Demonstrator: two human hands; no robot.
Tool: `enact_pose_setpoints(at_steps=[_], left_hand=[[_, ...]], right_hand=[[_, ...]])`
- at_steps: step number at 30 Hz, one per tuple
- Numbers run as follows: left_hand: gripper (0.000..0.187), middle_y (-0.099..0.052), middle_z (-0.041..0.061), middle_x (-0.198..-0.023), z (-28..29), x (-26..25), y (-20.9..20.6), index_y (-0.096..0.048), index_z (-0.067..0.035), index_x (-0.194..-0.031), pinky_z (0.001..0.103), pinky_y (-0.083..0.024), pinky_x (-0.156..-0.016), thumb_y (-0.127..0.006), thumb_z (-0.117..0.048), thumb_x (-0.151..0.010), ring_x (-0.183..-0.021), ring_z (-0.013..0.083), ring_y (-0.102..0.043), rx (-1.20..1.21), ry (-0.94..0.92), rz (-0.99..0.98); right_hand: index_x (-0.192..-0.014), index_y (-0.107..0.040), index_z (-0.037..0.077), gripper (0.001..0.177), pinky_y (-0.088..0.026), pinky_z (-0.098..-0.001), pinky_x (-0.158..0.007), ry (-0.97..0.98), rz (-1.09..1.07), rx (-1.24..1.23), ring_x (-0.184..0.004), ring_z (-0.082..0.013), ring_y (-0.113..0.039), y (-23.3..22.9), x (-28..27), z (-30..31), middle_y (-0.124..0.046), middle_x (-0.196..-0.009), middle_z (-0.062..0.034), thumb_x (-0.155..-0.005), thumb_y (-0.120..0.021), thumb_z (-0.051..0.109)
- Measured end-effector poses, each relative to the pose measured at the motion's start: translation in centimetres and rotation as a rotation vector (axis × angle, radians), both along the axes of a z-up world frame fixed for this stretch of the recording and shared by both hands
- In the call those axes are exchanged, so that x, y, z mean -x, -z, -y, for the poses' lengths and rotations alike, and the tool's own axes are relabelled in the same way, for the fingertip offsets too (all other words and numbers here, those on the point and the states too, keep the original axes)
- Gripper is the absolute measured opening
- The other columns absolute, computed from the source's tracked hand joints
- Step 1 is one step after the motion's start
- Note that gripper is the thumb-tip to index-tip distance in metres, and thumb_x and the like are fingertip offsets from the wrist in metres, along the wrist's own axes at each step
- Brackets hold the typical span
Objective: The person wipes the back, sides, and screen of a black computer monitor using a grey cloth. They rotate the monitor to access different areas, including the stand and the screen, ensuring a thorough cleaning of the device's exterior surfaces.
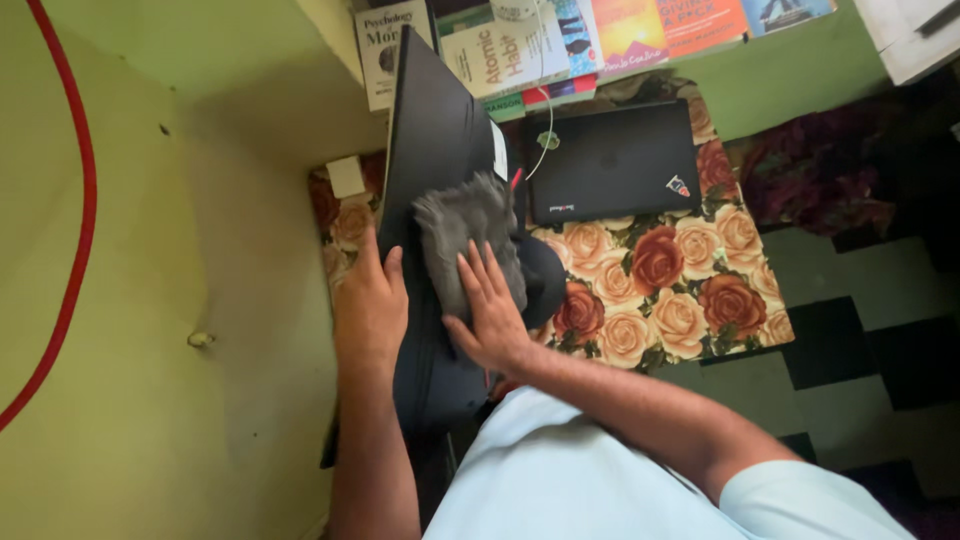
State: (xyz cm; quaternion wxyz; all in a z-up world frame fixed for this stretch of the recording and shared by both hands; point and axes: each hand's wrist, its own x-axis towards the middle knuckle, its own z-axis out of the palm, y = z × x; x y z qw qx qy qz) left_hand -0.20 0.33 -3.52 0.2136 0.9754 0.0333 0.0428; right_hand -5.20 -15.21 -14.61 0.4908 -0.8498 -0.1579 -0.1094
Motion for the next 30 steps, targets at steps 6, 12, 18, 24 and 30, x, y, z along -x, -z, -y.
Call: enact_pose_setpoints(at_steps=[6, 12, 18, 24, 30], left_hand=[[0.049, -0.070, 0.032, -0.111, 0.3, 1.7, -0.3, -0.051, -0.004, -0.147, 0.057, -0.052, -0.082, -0.054, -0.030, -0.105, -0.098, 0.0509, -0.066, 0.006, 0.022, 0.128], [0.063, -0.061, 0.026, -0.137, -0.3, 1.9, -0.2, -0.039, -0.012, -0.156, 0.050, -0.048, -0.101, -0.050, -0.045, -0.103, -0.124, 0.0448, -0.058, 0.238, -0.076, -0.130], [0.088, -0.014, 0.019, -0.174, -2.9, 0.8, 2.1, -0.009, -0.008, -0.165, 0.049, -0.025, -0.124, -0.035, -0.066, -0.103, -0.158, 0.0344, -0.028, 1.213, -0.095, -0.057], [0.090, -0.028, 0.019, -0.169, -5.1, 1.2, 0.9, -0.002, -0.013, -0.163, 0.049, -0.028, -0.121, -0.023, -0.070, -0.097, -0.150, 0.0385, -0.038, 1.573, -0.188, -0.141], [0.082, -0.032, 0.010, -0.166, -6.7, 0.9, 0.7, -0.019, -0.017, -0.163, 0.048, -0.030, -0.119, -0.026, -0.064, -0.097, -0.148, 0.0317, -0.040, 1.482, -0.112, -0.173]], right_hand=[[-0.162, -0.035, 0.009, 0.069, -0.020, -0.0503, -0.133, 0.045, 0.077, 0.024, -0.163, -0.0420, -0.017, -0.6, -7.1, -0.1, -0.030, -0.171, -0.0159, -0.102, -0.059, 0.030], [-0.157, -0.038, 0.007, 0.062, -0.025, -0.0447, -0.123, 0.163, -0.188, -0.182, -0.154, -0.0370, -0.029, 3.2, -17.9, 1.2, -0.035, -0.165, -0.0190, -0.104, -0.056, 0.035], [-0.122, -0.074, 0.007, 0.034, -0.050, -0.0405, -0.098, 0.659, -0.245, -0.235, -0.114, -0.0338, -0.067, 7.2, -17.5, 1.0, -0.074, -0.121, -0.0183, -0.096, -0.059, 0.024], [-0.118, -0.073, 0.007, 0.030, -0.056, -0.0377, -0.094, 0.569, -0.308, -0.513, -0.104, -0.0292, -0.075, 6.4, -11.9, 2.1, -0.077, -0.110, -0.0154, -0.094, -0.058, 0.017], [-0.118, -0.072, 0.007, 0.025, -0.058, -0.0389, -0.092, 0.561, -0.216, -0.509, -0.102, -0.0316, -0.075, 4.1, -17.2, 7.8, -0.076, -0.111, -0.0157, -0.098, -0.058, 0.009]])
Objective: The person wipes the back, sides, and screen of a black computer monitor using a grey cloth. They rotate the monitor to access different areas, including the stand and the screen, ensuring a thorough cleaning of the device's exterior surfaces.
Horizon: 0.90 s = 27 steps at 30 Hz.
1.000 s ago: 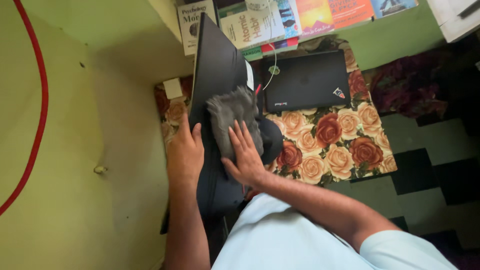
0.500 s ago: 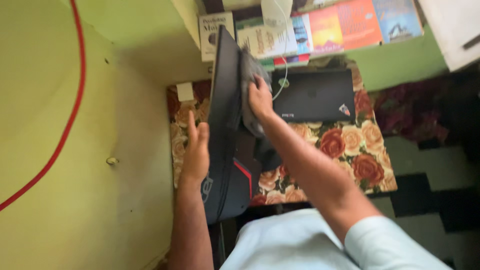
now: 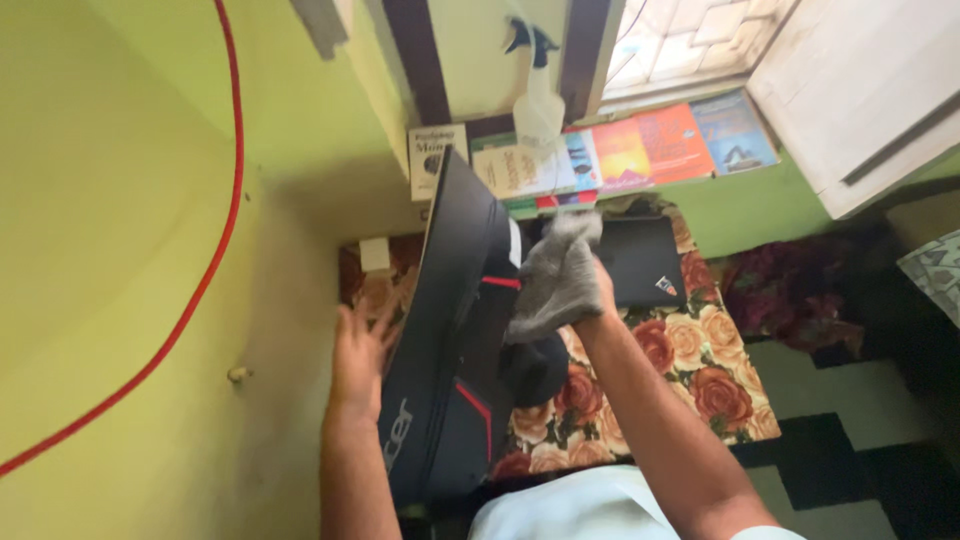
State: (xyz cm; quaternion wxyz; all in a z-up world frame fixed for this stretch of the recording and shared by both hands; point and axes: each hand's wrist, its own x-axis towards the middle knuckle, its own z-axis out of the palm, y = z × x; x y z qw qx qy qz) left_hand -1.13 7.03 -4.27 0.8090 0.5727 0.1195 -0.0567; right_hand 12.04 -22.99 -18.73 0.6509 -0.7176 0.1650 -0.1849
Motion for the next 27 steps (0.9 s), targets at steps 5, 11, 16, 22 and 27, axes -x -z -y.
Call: enact_pose_setpoints(at_steps=[5, 11, 16, 22, 27], left_hand=[[0.064, -0.054, 0.015, -0.155, 1.2, 1.9, 2.7, -0.052, -0.005, -0.150, 0.039, -0.035, -0.119, -0.050, -0.049, -0.103, -0.144, 0.0263, -0.048, -0.328, 0.164, 0.036], [0.057, -0.063, 0.014, -0.145, 4.1, 2.1, -0.4, -0.054, -0.009, -0.146, 0.041, -0.043, -0.109, -0.049, -0.045, -0.103, -0.134, 0.0293, -0.058, -0.601, 0.268, -0.016], [0.059, -0.056, 0.018, -0.147, 5.1, 3.4, -1.6, -0.047, -0.012, -0.150, 0.043, -0.042, -0.108, -0.050, -0.045, -0.101, -0.138, 0.0361, -0.051, -0.858, 0.225, 0.111], [0.063, -0.058, 0.016, -0.146, 4.0, 3.2, -0.3, -0.044, -0.010, -0.151, 0.041, -0.042, -0.108, -0.051, -0.044, -0.099, -0.137, 0.0317, -0.053, -0.783, 0.216, 0.103], [0.064, -0.062, 0.016, -0.144, 2.3, 2.2, 2.1, -0.055, 0.001, -0.146, 0.038, -0.039, -0.113, -0.044, -0.048, -0.107, -0.135, 0.0255, -0.053, -0.470, 0.164, 0.163]], right_hand=[[-0.117, -0.072, 0.006, 0.023, -0.059, -0.0398, -0.090, -0.120, 0.114, 0.207, -0.101, -0.0336, -0.076, -0.9, 11.4, -6.7, -0.076, -0.111, -0.0159, -0.100, -0.057, 0.001], [-0.138, -0.057, 0.005, 0.055, -0.034, -0.0493, -0.114, -0.353, 0.434, 0.698, -0.135, -0.0390, -0.051, -8.8, 19.9, -11.5, -0.057, -0.145, -0.0205, -0.084, -0.070, 0.009], [-0.154, -0.042, 0.003, 0.056, -0.022, -0.0468, -0.129, -0.278, 0.288, 0.497, -0.158, -0.0402, -0.028, -4.8, 10.2, -9.2, -0.040, -0.163, -0.0197, -0.100, -0.054, 0.012], [-0.159, -0.037, 0.005, 0.054, -0.023, -0.0403, -0.129, -0.307, 0.037, 0.128, -0.157, -0.0360, -0.032, -1.0, -3.5, -5.8, -0.040, -0.164, -0.0190, -0.111, -0.040, 0.030], [-0.160, -0.032, 0.005, 0.061, -0.016, -0.0454, -0.127, -0.265, 0.107, 0.371, -0.160, -0.0385, -0.015, -3.2, 7.3, -11.4, -0.027, -0.170, -0.0173, -0.106, -0.050, 0.024]])
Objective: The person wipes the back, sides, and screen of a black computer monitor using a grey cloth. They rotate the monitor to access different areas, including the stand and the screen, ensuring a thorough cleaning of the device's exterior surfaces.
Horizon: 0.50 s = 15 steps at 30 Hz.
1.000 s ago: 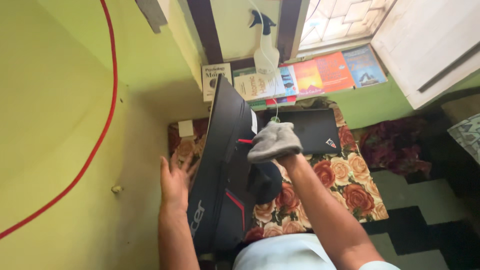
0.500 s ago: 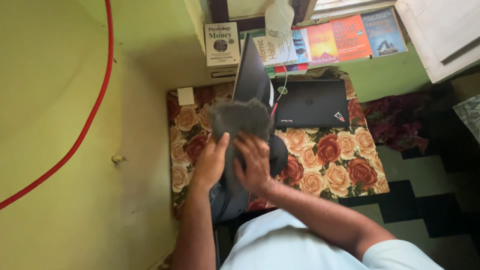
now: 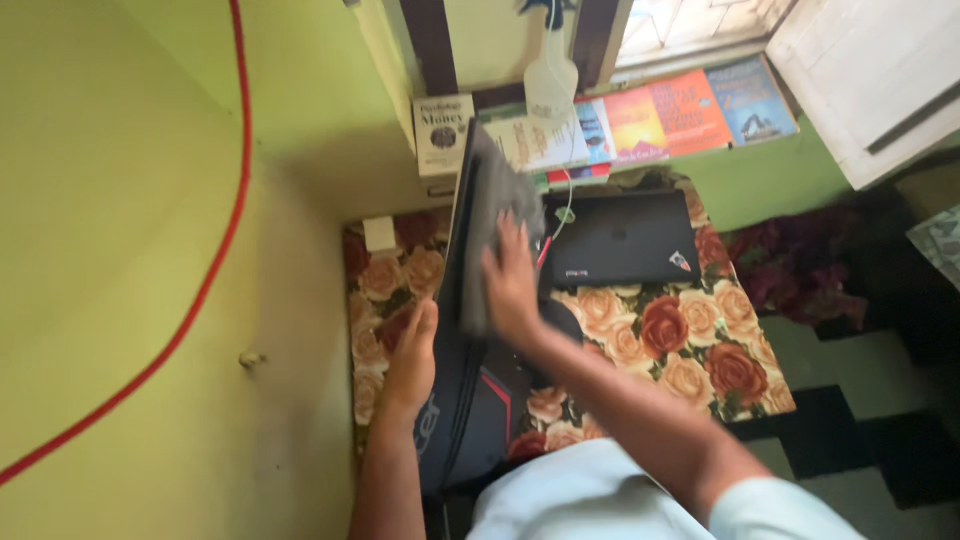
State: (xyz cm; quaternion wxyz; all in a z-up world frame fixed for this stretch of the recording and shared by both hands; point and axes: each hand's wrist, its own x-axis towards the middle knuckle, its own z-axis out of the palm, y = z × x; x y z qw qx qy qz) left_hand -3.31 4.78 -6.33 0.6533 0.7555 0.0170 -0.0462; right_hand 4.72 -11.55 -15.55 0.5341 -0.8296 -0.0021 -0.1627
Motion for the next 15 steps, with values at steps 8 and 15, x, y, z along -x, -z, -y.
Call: enact_pose_setpoints(at_steps=[8, 15], left_hand=[[0.056, -0.059, 0.012, -0.146, -2.0, -0.4, 1.9, -0.050, -0.001, -0.147, 0.035, -0.038, -0.112, -0.047, -0.039, -0.106, -0.135, 0.0226, -0.053, -0.058, -0.004, 0.000], [0.046, -0.070, 0.014, -0.131, -2.0, 1.2, 0.7, -0.055, -0.005, -0.142, 0.035, -0.048, -0.104, -0.050, -0.030, -0.103, -0.121, 0.0245, -0.066, -0.221, 0.007, -0.011]], right_hand=[[-0.146, -0.053, 0.007, 0.078, -0.012, -0.0681, -0.122, -0.532, 0.502, 0.512, -0.147, -0.0485, -0.031, 8.0, 15.9, -1.2, -0.048, -0.153, -0.0204, -0.080, -0.074, 0.042], [-0.136, -0.066, 0.023, 0.059, -0.029, -0.0638, -0.116, -0.766, 0.563, 0.767, -0.135, -0.0361, -0.047, 17.4, 18.8, 2.3, -0.059, -0.140, -0.0046, -0.083, -0.076, 0.048]])
